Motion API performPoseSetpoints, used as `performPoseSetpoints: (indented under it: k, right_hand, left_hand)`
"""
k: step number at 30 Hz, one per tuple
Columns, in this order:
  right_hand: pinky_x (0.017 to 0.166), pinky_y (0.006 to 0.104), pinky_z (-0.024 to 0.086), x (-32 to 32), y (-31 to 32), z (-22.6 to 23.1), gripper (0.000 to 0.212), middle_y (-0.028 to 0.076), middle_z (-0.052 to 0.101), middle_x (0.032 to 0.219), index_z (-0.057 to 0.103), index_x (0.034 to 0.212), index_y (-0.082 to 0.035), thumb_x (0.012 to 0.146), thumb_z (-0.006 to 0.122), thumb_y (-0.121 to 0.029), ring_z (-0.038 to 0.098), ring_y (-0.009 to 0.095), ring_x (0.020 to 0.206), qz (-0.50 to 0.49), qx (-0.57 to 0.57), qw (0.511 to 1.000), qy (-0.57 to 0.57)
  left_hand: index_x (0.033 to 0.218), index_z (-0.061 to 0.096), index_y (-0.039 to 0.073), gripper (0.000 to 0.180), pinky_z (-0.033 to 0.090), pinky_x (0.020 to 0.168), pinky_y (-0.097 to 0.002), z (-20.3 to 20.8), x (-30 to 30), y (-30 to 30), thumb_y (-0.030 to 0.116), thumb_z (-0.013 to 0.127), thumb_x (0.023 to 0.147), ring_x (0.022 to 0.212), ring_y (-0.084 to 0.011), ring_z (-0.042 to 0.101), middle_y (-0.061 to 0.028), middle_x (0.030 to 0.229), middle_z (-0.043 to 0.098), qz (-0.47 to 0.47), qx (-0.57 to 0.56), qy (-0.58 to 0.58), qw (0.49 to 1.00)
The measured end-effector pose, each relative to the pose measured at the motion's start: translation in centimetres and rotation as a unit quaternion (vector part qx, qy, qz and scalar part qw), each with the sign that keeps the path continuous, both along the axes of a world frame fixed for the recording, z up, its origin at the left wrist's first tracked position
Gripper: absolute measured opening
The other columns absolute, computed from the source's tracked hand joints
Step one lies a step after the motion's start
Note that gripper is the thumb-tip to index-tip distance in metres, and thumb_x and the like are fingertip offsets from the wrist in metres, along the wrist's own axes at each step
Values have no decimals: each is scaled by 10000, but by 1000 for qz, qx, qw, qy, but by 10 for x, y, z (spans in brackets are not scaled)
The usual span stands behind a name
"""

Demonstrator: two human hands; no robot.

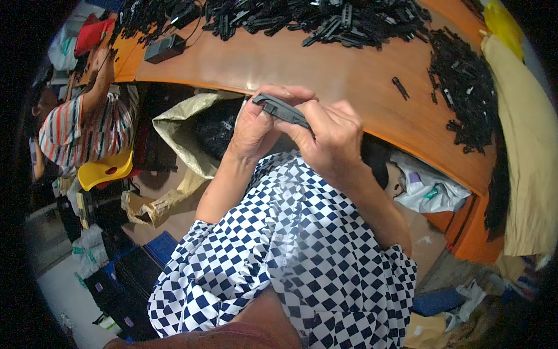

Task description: The person retrieves plastic components from a bag and the table, assembles the pieces together by hand, and places the assembled parts onto the table.

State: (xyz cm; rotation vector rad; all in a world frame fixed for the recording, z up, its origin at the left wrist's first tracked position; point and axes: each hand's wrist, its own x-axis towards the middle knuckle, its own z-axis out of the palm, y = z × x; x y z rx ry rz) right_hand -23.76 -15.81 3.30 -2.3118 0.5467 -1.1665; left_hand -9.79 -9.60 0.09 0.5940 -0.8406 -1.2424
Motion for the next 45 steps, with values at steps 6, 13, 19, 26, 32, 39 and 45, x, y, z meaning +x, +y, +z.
performPoseSetpoints:
  k: [6,13,19,26,32,39,45]
  right_hand:
    - [599,296,480,-8,9,-25,255,112,622,786,608,1018,12,840,677,-158,600,160,661,117,456,877,92]
    - [590,336,457,-75,-53,-54,184,131,586,832,612,935,-18,833,657,-165,569,235,633,-149,167,966,130]
    - [715,407,464,-117,-106,-55,210,153,581,895,606,960,-18,863,615,-205,605,312,825,-253,72,939,223]
    - [737,416,457,-114,-118,-53,207,140,573,934,605,952,-30,846,632,-206,582,329,860,-221,103,930,274]
    - [708,418,459,-115,-111,-55,187,133,558,875,585,931,-33,803,672,-138,579,329,835,-196,22,937,290]
    - [617,350,492,-94,-98,-40,183,127,605,838,590,931,-9,763,661,16,613,298,715,-120,99,986,61]
    - [685,349,519,-54,-84,-6,238,127,622,931,615,941,12,719,675,73,631,265,801,-2,-113,991,71]
  left_hand:
    - [1212,454,10,359,470,938,-419,-3,-3,-2,236,534,946,1031,-297,600,-205,1108,610,-4,157,103,982]
    - [1121,506,0,223,526,781,-318,-7,21,-37,83,519,914,895,-208,626,-103,885,624,52,245,-65,966]
    - [1000,617,-2,185,494,697,-325,-15,31,-111,139,578,887,821,-215,639,-104,920,663,139,106,-536,826]
    - [950,623,82,148,508,686,-435,-20,28,-165,196,580,866,802,-340,638,-127,866,643,168,-6,-820,548]
    - [894,590,75,83,516,687,-416,-19,19,-155,110,593,818,828,-300,614,-105,861,554,131,-68,-836,529]
    - [886,568,76,106,476,605,-282,-19,15,-138,146,640,853,675,-137,571,-22,802,602,-14,144,-431,891]
    - [1058,568,98,180,361,422,-156,2,23,-87,125,617,888,534,-62,488,-53,766,593,-161,278,47,946]
